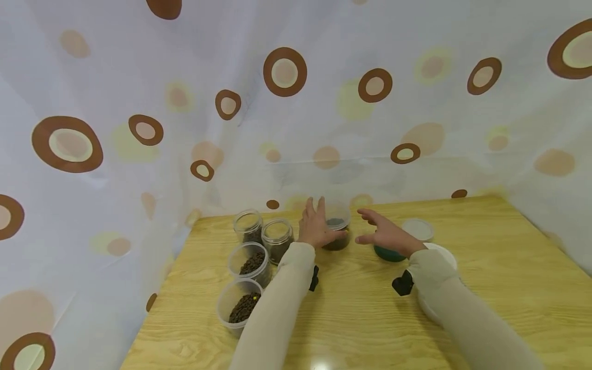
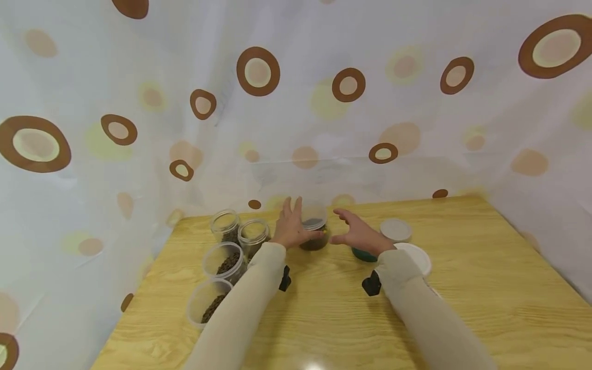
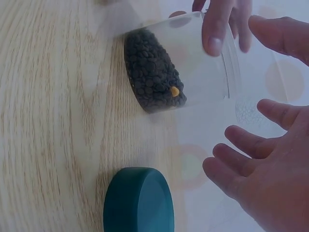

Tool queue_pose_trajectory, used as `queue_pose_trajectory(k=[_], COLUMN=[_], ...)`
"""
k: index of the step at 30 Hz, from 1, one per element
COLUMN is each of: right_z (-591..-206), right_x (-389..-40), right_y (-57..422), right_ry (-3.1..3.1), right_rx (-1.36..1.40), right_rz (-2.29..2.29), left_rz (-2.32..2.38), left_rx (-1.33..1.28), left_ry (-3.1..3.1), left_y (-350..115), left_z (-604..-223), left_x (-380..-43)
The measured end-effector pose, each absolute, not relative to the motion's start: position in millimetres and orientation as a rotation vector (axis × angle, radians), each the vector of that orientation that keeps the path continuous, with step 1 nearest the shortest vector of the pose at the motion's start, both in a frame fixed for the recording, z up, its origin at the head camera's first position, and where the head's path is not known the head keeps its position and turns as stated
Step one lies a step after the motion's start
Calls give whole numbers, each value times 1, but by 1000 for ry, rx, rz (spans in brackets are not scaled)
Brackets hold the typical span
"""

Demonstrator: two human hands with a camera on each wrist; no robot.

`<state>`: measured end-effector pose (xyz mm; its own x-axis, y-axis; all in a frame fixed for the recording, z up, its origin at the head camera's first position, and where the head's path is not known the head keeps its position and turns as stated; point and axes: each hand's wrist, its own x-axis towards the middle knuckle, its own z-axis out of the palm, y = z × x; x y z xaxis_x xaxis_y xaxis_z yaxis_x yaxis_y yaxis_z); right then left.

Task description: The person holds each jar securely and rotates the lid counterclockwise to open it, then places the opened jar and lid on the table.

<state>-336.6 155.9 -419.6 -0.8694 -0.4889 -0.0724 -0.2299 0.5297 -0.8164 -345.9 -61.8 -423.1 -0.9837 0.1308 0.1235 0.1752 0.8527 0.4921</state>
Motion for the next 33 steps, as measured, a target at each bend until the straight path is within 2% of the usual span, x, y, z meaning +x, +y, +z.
queue_pose_trajectory(k=[8,18,33], right_z=[-419,-420,-416], right_x=[-332,-326,-326], right_y=[153,161,158], right_ry=[2495,2511,2508], right_rx=[-578,-576,-585], right_rz=[-1212,-1210,-1200], left_rz=[-618,-962,-1019], left_rx=[-234,-165,-154], left_ry=[-2922,-2820,-2825], left_y=[-62,-53,-55], left_z=[-438,-449,-448], left_x=[-351,-350,-348])
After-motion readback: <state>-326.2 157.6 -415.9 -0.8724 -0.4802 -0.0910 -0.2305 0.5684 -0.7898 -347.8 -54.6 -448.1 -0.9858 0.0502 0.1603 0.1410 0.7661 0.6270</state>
